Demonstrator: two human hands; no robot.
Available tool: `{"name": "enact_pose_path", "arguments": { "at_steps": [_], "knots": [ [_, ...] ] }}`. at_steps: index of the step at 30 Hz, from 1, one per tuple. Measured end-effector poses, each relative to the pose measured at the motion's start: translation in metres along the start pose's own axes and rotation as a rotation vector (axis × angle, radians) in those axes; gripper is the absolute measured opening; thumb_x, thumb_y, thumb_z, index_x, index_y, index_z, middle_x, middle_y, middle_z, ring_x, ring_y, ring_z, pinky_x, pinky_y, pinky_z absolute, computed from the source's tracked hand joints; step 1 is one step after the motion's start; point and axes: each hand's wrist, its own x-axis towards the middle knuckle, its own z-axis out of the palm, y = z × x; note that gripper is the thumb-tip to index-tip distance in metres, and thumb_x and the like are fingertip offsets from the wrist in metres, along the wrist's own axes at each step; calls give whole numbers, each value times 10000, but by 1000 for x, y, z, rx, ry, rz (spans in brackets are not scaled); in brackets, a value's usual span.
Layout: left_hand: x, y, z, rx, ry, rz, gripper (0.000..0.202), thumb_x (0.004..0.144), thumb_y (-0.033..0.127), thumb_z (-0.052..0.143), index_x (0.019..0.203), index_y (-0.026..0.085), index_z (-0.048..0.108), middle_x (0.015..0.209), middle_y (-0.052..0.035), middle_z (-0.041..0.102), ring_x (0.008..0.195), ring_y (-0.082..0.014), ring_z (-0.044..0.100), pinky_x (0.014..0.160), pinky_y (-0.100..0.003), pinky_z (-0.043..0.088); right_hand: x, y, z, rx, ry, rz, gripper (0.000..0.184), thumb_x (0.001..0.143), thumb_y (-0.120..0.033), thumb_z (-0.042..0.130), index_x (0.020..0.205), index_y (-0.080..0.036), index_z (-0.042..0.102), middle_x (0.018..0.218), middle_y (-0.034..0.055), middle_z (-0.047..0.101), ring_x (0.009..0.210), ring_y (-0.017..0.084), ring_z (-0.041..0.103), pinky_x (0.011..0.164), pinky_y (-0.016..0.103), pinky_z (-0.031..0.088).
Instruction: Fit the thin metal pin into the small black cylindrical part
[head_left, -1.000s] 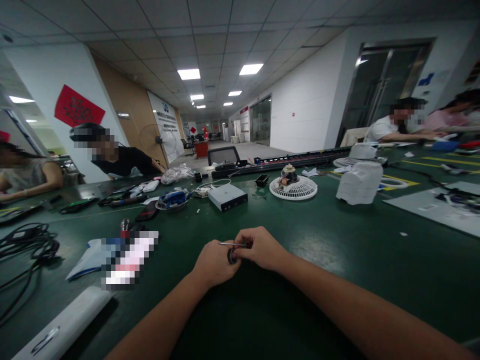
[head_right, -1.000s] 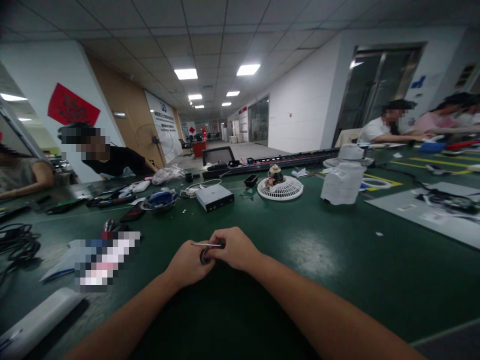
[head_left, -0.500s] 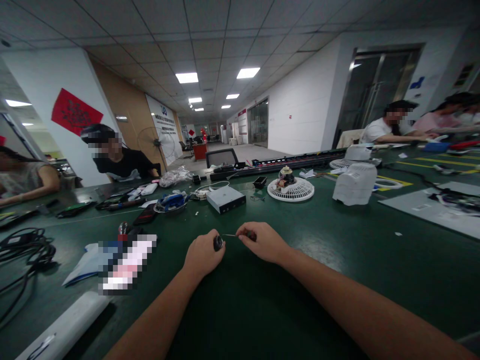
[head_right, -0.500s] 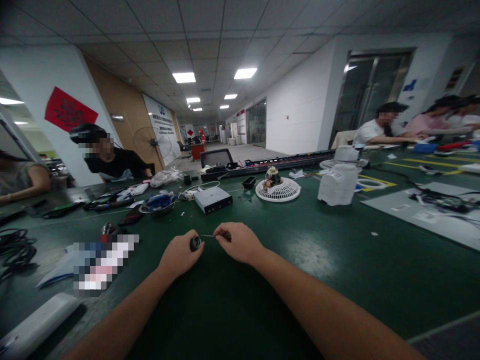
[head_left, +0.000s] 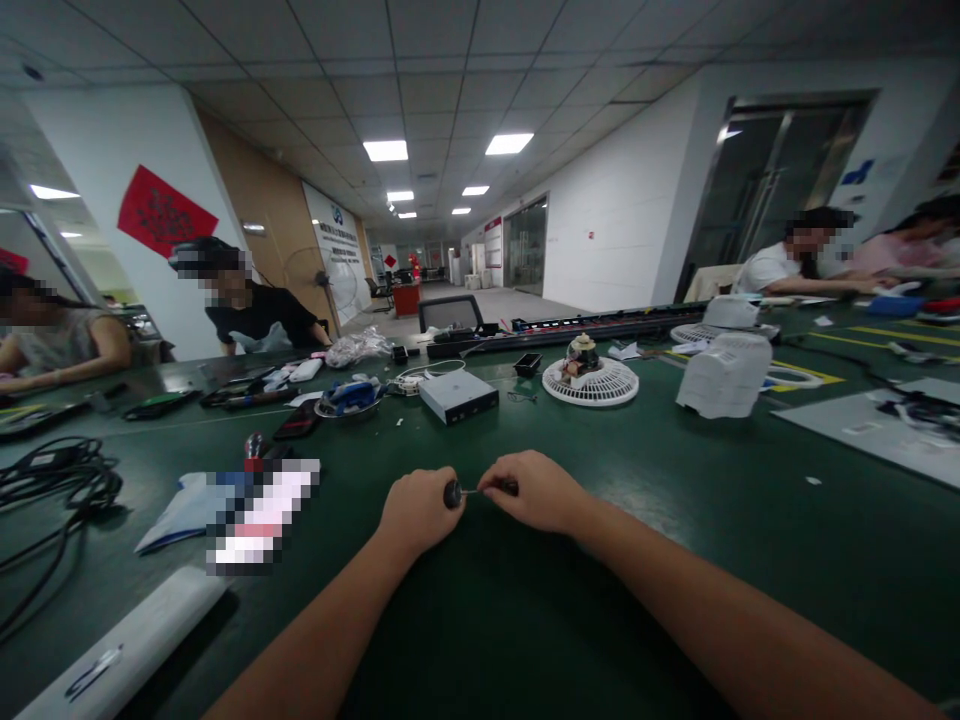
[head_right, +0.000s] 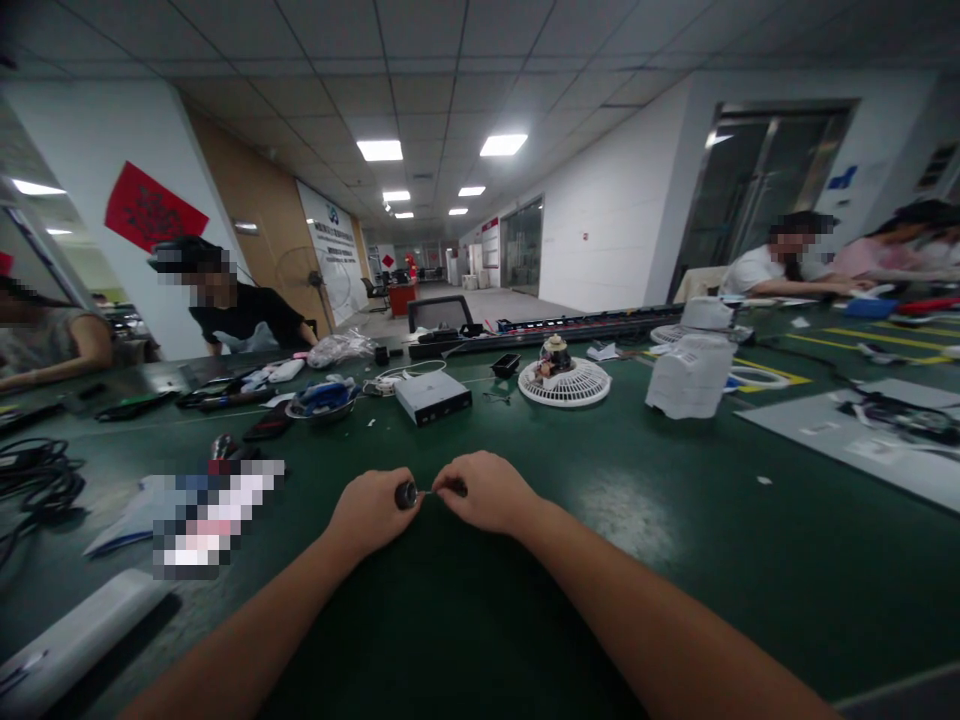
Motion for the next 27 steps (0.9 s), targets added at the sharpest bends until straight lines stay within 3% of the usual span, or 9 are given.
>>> {"name": "enact_pose_path", "arguments": {
  "at_steps": [6,10,23,27],
  "knots": [
    [-1,4,-8,26,-7,-19,150,871,344,522,843,236,622,800,-15,680,756,-187,639,645,-277,435,0,-2,4,258,10,47,191,836,-238,583,939,-204,740,854,18,723,722,134,629,661,244,461],
    [-2,7,-10,47,-16,-40,150,876,324,517,825,226,618,792,-22,681,751,-188,643,636,-276,437,1,-4,4,178,43,117,189,824,-240,585,917,-210,747,863,26,728,742,156,636,670,270,465],
    [-1,8,-10,143,-27,-33,227,874,387,485,824,214,623,794,-62,689,753,-232,659,639,-313,450,1,-7,4,201,-24,94,209,821,-250,572,919,-206,752,840,26,729,716,151,638,646,252,462],
    [-2,10,-12,154,-17,-46,229,879,380,478,843,210,627,777,-61,682,742,-228,655,658,-325,457,1,-7,1,166,7,153,210,829,-267,566,907,-204,751,825,24,729,701,153,635,627,254,452]
  ]
}}
